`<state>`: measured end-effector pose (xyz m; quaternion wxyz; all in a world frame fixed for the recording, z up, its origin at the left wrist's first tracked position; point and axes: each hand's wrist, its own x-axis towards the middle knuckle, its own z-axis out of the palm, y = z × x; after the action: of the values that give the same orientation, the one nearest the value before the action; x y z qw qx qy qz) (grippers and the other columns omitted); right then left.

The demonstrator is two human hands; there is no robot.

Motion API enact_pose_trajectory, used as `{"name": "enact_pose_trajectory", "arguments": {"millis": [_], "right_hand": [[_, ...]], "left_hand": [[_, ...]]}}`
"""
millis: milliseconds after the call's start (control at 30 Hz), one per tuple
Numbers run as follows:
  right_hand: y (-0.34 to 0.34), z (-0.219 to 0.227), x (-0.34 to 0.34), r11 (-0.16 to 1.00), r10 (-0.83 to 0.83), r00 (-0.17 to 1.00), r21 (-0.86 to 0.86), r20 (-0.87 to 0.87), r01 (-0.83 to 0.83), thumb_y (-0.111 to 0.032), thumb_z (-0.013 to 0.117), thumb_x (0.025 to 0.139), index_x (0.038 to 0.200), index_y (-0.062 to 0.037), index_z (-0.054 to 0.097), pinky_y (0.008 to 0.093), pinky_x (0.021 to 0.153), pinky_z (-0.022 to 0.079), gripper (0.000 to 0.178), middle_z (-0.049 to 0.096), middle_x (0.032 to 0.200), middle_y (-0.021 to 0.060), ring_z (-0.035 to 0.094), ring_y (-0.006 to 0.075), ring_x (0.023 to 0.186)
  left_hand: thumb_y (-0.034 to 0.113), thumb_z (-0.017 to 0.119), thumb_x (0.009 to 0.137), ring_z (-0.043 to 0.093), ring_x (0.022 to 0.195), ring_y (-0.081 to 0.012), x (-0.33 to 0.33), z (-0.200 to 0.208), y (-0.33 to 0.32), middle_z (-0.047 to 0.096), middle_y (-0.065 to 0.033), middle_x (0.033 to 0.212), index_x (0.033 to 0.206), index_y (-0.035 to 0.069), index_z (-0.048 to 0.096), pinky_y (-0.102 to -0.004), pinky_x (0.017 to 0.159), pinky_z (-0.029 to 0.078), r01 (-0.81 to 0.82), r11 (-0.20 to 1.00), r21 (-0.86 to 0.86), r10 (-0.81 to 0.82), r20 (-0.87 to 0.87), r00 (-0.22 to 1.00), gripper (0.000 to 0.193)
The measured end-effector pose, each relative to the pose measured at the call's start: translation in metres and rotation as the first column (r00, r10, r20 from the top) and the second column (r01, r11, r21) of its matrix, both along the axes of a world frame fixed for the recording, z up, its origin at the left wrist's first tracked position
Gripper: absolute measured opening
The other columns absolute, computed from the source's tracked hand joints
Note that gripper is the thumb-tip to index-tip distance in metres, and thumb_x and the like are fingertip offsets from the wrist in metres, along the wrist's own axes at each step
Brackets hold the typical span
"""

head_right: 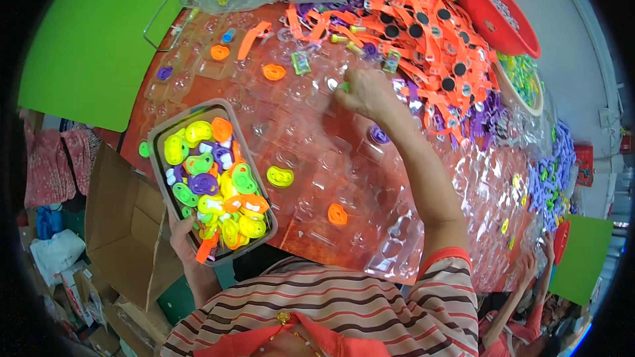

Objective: Placing various small colorful toy components into a clear plastic blister pack tray.

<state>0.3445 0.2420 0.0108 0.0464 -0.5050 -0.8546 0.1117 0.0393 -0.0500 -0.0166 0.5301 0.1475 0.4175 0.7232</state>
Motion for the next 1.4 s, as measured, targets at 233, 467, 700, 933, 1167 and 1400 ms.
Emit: {"name": "enact_pose_trajectory", "arguments": {"millis": [233, 467, 700, 933, 1167, 1400], "right_hand": [[0.026, -0.006, -0.023, 0.999, -0.017, 0.959, 0.044, 0.282, 0.005, -0.048, 0.051, 0.086, 0.066, -0.0009, 0.067, 0.0515, 0.062, 0.052, 0.053, 0.065, 0.07, 0.0251, 0.066, 0.0399, 0.067], [0.027, -0.007, -0.035, 0.987, -0.013, 0.941, 0.153, 0.338, -0.041, -0.057, 0.041, 0.096, 0.07, -0.002, 0.069, 0.047, 0.058, 0.055, 0.067, 0.067, 0.067, 0.0195, 0.069, 0.0363, 0.066], [0.023, -0.024, -0.016, 0.975, -0.059, 0.984, 0.223, 0.171, 0.019, -0.034, 0.058, 0.094, 0.1, -0.0006, 0.055, 0.0474, 0.064, 0.054, 0.034, 0.067, 0.084, 0.0221, 0.068, 0.0388, 0.074], [-0.094, 0.058, -0.054, 0.956, 0.286, 0.869, 0.188, -0.403, -0.227, -0.016, 0.068, 0.085, 0.113, -0.003, 0.057, 0.0423, 0.072, 0.05, 0.032, 0.06, 0.098, 0.0151, 0.061, 0.0342, 0.084], [-0.18, 0.08, -0.028, 0.893, 0.41, 0.912, 0.2, 0.006, -0.403, -0.016, 0.069, 0.082, 0.108, -0.0072, 0.06, 0.0396, 0.077, 0.043, 0.029, 0.058, 0.086, 0.0093, 0.058, 0.0276, 0.087], [-0.209, 0.077, 0.023, 0.958, 0.285, 0.935, 0.095, -0.212, -0.27, -0.011, 0.072, 0.078, 0.096, -0.0054, 0.06, 0.0409, 0.075, 0.043, 0.022, 0.059, 0.084, 0.013, 0.058, 0.0332, 0.082]], "left_hand": [[0.004, 0.053, 0.071, 0.053, 0.125, -0.0292, 0.002, 0.01, 0.008, 0.05, -0.0166, 0.138, 0.149, 0.001, 0.028, -0.0409, 0.107, 0.043, -0.002, 1.0, -0.022, 0.002, 0.036, 0.999, 0.082], [0.004, 0.055, 0.069, 0.053, 0.126, -0.0307, 0.001, 0.017, 0.011, 0.05, -0.0182, 0.137, 0.147, 0.001, 0.031, -0.0423, 0.108, 0.043, 0.012, 1.0, -0.01, -0.011, 0.099, 0.995, 0.082], [0.004, 0.057, 0.069, 0.053, 0.126, -0.0274, 0.013, 0.036, 0.013, 0.049, -0.0159, 0.138, 0.149, 0.002, 0.029, -0.0392, 0.108, 0.043, 0.069, 0.997, -0.014, -0.067, 0.121, 0.99, 0.084], [0.008, 0.06, 0.067, 0.052, 0.127, -0.0285, 0.046, 0.032, 0.005, 0.049, -0.0167, 0.14, 0.151, 0.0, 0.024, -0.0404, 0.109, 0.041, 0.162, 0.987, 0.012, -0.162, 0.028, 0.986, 0.092], [0.0, 0.057, 0.075, 0.047, 0.13, -0.0224, 0.109, 0.049, -0.002, 0.046, -0.012, 0.139, 0.154, 0.006, 0.021, -0.0363, 0.11, 0.038, 0.512, 0.857, 0.05, -0.507, 0.254, 0.824, 0.087], [0.002, 0.056, 0.076, 0.046, 0.132, -0.0231, 0.143, 0.048, -0.013, 0.044, -0.0123, 0.143, 0.155, 0.007, 0.019, -0.0365, 0.111, 0.037, 0.643, 0.762, 0.074, -0.634, 0.286, 0.719, 0.087]]}}
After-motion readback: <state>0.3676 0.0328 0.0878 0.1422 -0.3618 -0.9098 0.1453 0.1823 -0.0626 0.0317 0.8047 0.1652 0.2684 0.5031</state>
